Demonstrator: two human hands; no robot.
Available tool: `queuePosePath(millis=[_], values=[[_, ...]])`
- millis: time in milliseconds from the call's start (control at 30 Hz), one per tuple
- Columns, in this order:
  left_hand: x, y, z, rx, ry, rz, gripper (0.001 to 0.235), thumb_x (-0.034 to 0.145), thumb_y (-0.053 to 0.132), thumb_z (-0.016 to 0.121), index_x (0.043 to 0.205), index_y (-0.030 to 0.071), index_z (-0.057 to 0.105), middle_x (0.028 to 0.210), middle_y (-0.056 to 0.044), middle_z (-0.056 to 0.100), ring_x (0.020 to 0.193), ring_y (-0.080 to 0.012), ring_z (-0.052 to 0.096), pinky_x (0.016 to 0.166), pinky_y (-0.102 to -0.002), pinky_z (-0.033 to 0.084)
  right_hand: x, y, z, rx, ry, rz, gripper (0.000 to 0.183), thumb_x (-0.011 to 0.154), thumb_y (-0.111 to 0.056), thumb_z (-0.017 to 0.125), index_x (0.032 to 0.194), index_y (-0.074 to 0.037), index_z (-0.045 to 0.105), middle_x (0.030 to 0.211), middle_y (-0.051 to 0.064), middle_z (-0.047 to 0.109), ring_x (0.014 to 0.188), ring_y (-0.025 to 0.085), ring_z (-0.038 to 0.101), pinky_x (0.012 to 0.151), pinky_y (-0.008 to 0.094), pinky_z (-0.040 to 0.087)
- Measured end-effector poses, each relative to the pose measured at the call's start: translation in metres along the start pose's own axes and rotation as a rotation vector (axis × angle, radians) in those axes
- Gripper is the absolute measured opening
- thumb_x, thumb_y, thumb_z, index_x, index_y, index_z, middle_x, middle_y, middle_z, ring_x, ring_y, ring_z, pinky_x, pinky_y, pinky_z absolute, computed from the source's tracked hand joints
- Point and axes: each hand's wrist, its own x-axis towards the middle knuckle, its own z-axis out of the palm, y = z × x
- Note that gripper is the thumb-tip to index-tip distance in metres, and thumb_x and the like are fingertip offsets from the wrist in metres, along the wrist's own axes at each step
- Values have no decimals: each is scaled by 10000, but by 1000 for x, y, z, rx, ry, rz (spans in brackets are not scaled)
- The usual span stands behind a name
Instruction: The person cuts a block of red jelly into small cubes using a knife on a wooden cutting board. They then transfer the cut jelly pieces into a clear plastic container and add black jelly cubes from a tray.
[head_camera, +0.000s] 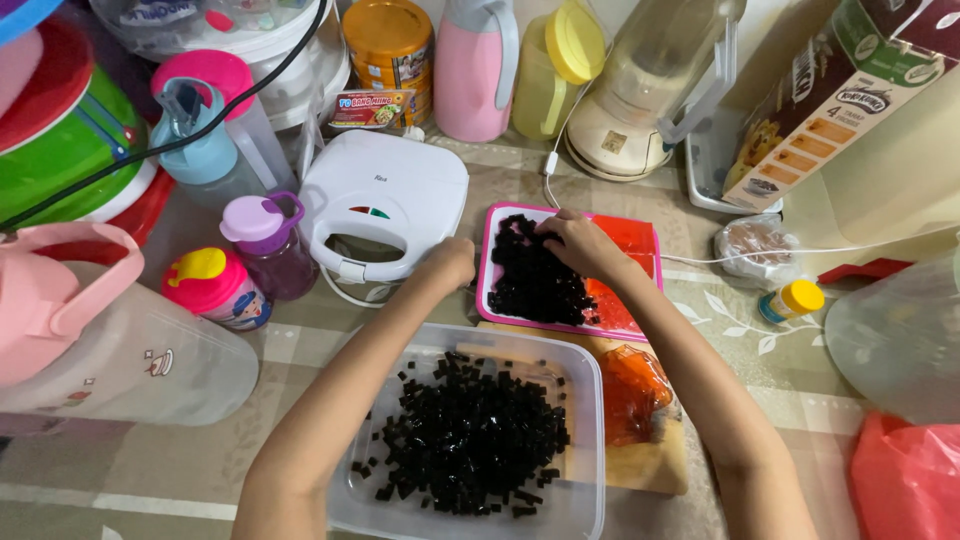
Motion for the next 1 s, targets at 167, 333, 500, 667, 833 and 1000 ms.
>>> queuePosePath(millis=[167,333,500,667,833,1000], values=[[-40,8,-29,-46,-44,-6,163,820,22,761,960,-60,745,673,-190,728,656,-303,759,697,-490,607,-1,-4,-3,21,4,-3,284,879,-172,721,1155,-111,697,1068,190,659,1047,429,681,878,503,583],[-37,7,-26,-61,-51,-25,97,800,-15,763,883,-65,752,592,-175,702,592,-287,747,669,-471,605,-2,-8,-7,35,4,19,279,886,-174,715,1159,-123,700,1077,189,659,1043,425,686,888,487,584],[-100,36,-70,-84,-26,11,205,842,-36,690,1040,-73,730,852,-256,722,866,-384,734,783,-549,585,1,3,-1,48,18,49,275,894,-166,702,1168,-143,703,1087,185,657,1042,431,689,893,496,585],[8,39,-12,-92,86,56,265,855,-35,659,1109,-85,714,1007,-282,732,1025,-450,714,831,-603,584,17,30,20,63,49,67,245,913,-161,682,1157,-160,703,1069,179,659,1034,430,694,876,501,587],[63,53,22,-139,250,81,305,867,52,571,1122,-77,678,1070,-247,710,1046,-436,709,806,-581,597,27,56,35,-13,68,72,159,981,-216,616,1104,-177,709,1031,178,662,939,453,714,812,515,606],[71,19,68,-3,461,-112,297,883,63,561,1151,-56,607,1084,-249,659,1030,-454,671,844,-628,535,23,57,28,-4,66,84,159,994,-235,613,1103,-169,708,1028,186,664,932,470,710,806,525,604]])
